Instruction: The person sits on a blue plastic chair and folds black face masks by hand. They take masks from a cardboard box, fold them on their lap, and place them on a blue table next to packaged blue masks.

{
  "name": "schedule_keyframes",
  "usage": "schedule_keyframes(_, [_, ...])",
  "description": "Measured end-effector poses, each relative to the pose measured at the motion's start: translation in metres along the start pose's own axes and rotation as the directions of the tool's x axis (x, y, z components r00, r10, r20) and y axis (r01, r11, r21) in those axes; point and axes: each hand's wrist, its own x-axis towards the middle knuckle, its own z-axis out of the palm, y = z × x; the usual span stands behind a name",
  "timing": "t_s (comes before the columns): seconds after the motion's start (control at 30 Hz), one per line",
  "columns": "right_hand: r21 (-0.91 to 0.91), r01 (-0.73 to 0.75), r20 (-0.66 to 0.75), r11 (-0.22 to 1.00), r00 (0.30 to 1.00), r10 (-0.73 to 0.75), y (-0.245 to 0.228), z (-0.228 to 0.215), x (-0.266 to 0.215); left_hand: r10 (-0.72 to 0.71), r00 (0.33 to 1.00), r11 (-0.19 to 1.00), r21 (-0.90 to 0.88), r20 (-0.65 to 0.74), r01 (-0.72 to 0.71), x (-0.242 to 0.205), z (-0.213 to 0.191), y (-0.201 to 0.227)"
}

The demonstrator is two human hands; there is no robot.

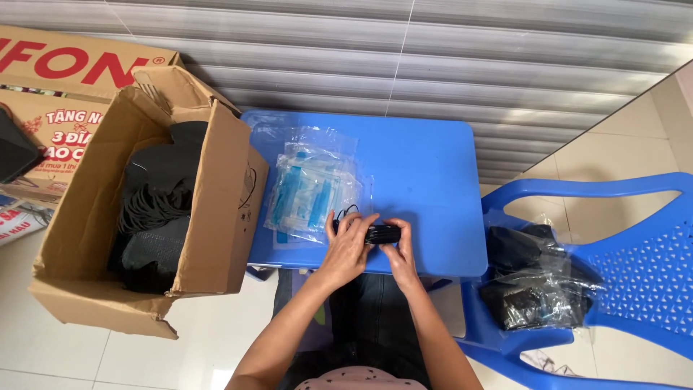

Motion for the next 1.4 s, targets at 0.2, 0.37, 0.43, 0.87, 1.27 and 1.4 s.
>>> schedule_keyframes(0.2, [-0.068,-0.007,0.060,0.998,0.998,0.012,0.009,0.001,0.000,0.013,0.999,1.000,-0.001,-0.041,-0.013,-0.002,0.012,-0.011])
schedule_keyframes(0.37, [-0.120,0.013,0.044,0.993,0.999,-0.008,0.008,0.000,-0.002,0.022,0.999,1.000,0.018,-0.037,-0.022,-0.008,0.010,-0.014])
schedule_keyframes(0.43, [-0.154,0.014,0.037,0.988,0.999,-0.008,0.015,-0.005,0.009,-0.021,1.000,1.000,0.015,-0.016,0.021,-0.004,0.009,-0.019])
schedule_keyframes(0.87, [0.263,-0.067,-0.155,0.962,0.982,0.111,-0.021,0.029,0.000,-0.546,0.676,-0.417,-0.861,0.494,0.292,-0.035,0.073,-0.057])
schedule_keyframes(1.27, [-0.578,0.247,-0.034,0.778,0.945,-0.325,-0.075,0.042,-0.021,-0.778,0.489,-0.320,-0.919,0.394,0.231,-0.024,0.051,-0.032])
schedule_keyframes(1.4, [-0.679,0.325,0.044,0.659,0.913,-0.405,-0.081,0.050,-0.026,-0.804,0.480,-0.267,-0.935,0.350,0.234,-0.027,0.066,-0.044])
